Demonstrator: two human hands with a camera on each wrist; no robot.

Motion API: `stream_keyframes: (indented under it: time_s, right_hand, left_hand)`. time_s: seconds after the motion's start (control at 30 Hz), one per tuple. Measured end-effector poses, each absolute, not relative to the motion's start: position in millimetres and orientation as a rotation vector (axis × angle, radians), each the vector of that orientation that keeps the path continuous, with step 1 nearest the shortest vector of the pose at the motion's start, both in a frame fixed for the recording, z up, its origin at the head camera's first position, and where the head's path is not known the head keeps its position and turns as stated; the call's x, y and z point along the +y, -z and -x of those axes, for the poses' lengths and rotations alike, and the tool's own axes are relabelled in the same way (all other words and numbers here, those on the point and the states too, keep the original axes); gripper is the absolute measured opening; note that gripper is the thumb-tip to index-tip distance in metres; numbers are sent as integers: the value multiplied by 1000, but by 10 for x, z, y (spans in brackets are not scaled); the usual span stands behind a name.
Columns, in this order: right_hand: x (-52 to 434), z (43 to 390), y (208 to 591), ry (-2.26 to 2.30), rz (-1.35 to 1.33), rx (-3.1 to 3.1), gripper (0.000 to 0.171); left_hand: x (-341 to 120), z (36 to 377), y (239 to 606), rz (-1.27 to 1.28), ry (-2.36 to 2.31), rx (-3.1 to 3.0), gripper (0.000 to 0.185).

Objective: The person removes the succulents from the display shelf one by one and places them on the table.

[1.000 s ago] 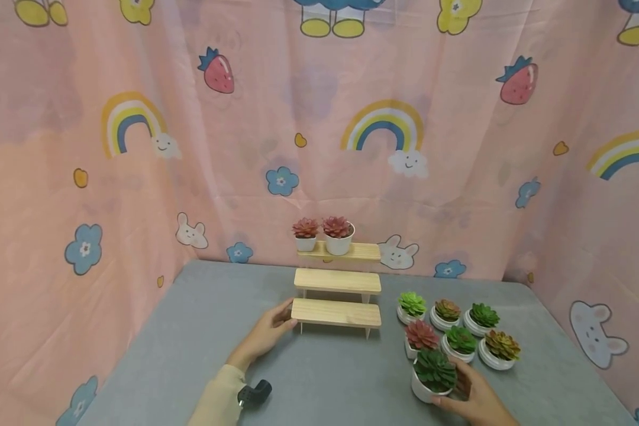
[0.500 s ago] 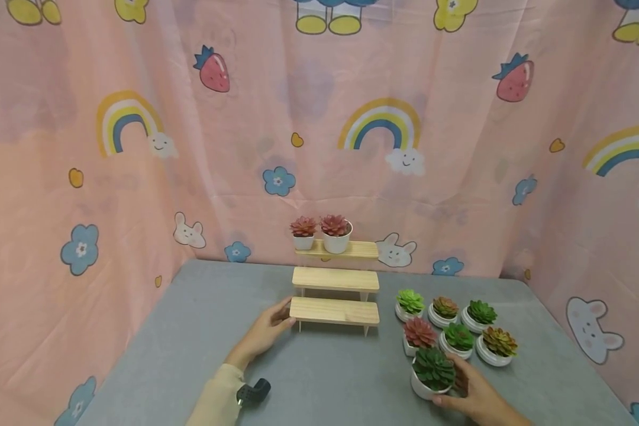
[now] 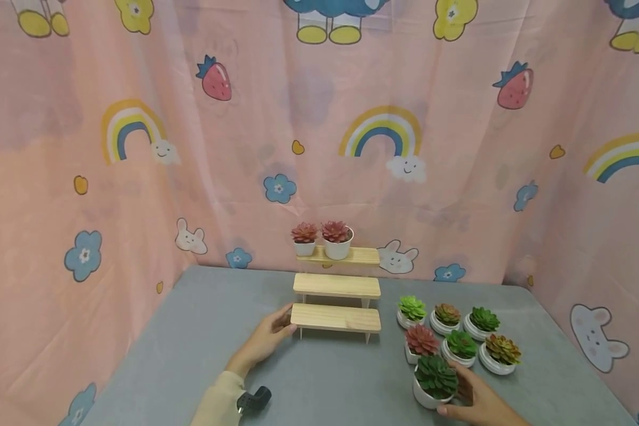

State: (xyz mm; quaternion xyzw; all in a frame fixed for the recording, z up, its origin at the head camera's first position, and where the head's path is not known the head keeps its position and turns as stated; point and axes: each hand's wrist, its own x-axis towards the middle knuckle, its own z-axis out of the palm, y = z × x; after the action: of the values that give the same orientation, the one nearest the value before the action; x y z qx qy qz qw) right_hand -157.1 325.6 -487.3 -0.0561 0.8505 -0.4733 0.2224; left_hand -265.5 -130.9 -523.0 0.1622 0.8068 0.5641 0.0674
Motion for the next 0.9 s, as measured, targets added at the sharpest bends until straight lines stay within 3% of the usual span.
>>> stream_keyframes:
  time_s: [0.5, 0.9]
  right_hand:
    - [3275, 1555, 4658, 1408, 274, 2386, 74]
    - [3178, 1684, 4282, 1571, 535, 2539, 63]
  left_hand:
    - [-1297, 2647, 5214, -494, -1740, 2396, 65]
    - [-1300, 2633, 5198, -479, -1724, 2422, 64]
